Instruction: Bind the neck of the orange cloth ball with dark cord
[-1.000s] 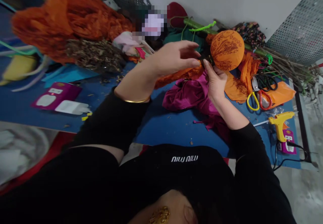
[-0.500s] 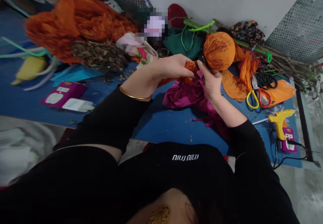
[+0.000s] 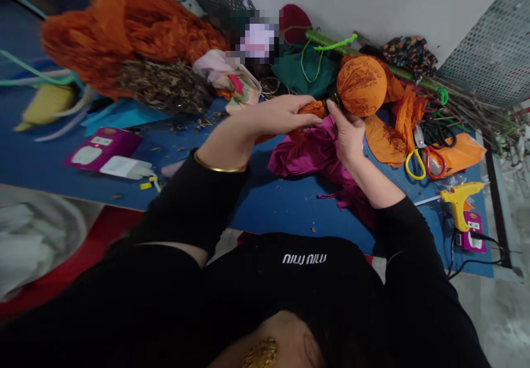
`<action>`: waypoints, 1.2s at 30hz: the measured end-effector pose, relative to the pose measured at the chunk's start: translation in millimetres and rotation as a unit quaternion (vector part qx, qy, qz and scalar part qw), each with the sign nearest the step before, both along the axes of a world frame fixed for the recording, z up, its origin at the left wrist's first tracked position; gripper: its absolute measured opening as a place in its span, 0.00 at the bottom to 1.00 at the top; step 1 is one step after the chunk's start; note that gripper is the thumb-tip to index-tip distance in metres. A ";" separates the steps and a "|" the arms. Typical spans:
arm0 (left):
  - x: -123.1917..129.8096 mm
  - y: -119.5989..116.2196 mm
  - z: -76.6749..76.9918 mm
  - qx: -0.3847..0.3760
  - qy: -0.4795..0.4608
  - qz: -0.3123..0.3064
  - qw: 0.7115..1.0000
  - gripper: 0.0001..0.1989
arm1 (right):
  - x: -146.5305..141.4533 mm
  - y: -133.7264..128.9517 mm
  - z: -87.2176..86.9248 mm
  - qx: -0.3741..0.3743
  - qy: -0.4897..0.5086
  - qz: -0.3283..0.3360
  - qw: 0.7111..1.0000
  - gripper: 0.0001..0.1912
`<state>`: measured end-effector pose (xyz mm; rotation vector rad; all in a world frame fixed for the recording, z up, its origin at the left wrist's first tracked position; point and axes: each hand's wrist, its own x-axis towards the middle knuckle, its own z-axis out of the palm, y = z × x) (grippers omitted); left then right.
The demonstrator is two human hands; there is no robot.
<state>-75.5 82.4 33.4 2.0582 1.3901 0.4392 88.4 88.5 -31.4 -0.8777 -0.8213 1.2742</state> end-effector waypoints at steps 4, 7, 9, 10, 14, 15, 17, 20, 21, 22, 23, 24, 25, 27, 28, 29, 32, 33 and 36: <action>8.0 -17.6 -9.6 0.144 0.113 0.067 0.981 0.24 | 2.0 6.9 -11.1 0.028 -0.056 -0.002 0.998 0.11; 4.1 -22.1 -9.3 0.172 0.097 0.079 0.977 0.25 | 1.8 7.7 -18.1 0.075 -0.108 -0.009 0.991 0.22; -0.6 -21.8 -6.0 0.180 0.077 0.087 0.977 0.24 | 1.3 1.4 -16.4 0.109 -0.129 -0.033 0.985 0.28; -2.5 -21.3 -4.4 0.180 0.072 0.092 0.977 0.24 | 1.7 -4.0 -13.1 0.126 -0.144 -0.041 0.981 0.29; -2.3 -19.0 -4.2 0.178 0.066 0.094 0.977 0.23 | 11.7 -29.0 9.0 0.237 -0.289 -0.031 0.927 0.28; -0.9 -18.5 -5.6 0.181 0.064 0.089 0.977 0.22 | 15.5 -33.3 13.8 0.274 -0.338 -0.033 0.900 0.27; 2.1 -18.0 -8.5 0.187 0.057 0.086 0.977 0.23 | 22.1 -37.6 19.4 0.343 -0.425 -0.050 0.836 0.25; 4.2 -18.5 -10.1 0.180 0.043 0.100 0.978 0.27 | 26.9 -37.2 19.0 0.403 -0.486 -0.069 0.773 0.25; 4.4 -19.0 -9.9 0.177 0.040 0.104 0.978 0.28 | 27.3 -36.7 18.3 0.412 -0.489 -0.069 0.766 0.24; 4.7 -19.5 -9.4 0.174 0.042 0.105 0.978 0.28 | 27.6 -36.6 18.5 0.415 -0.489 -0.065 0.765 0.24; 5.0 -20.0 -9.0 0.172 0.047 0.103 0.979 0.26 | 27.8 -36.8 19.9 0.416 -0.487 -0.059 0.766 0.24; 5.6 -20.5 -8.7 0.170 0.055 0.101 0.979 0.25 | 28.4 -37.3 22.8 0.416 -0.486 -0.051 0.767 0.23; 6.3 -21.0 -8.6 0.169 0.065 0.099 0.979 0.25 | 29.3 -37.8 27.3 0.414 -0.484 -0.039 0.770 0.22; 7.9 -21.9 -8.7 0.167 0.083 0.094 0.978 0.24 | 32.7 -38.2 39.9 0.418 -0.469 -0.015 0.778 0.22; 8.8 -22.5 -8.8 0.166 0.092 0.091 0.978 0.24 | 35.1 -37.6 47.0 0.425 -0.458 -0.005 0.780 0.21; 9.6 -23.2 -8.8 0.164 0.100 0.086 0.978 0.24 | 37.8 -36.6 53.9 0.436 -0.449 0.002 0.780 0.21; 12.6 -26.3 -8.0 0.154 0.131 0.067 0.977 0.24 | 46.4 -31.7 68.1 0.441 -0.460 -0.011 0.770 0.22; 13.9 -27.6 -7.5 0.149 0.141 0.059 0.977 0.23 | 48.8 -30.0 69.8 0.430 -0.474 -0.024 0.768 0.23; 17.8 -31.5 -6.5 0.135 0.160 0.036 0.977 0.22 | 52.9 -26.0 66.7 0.380 -0.487 -0.040 0.785 0.25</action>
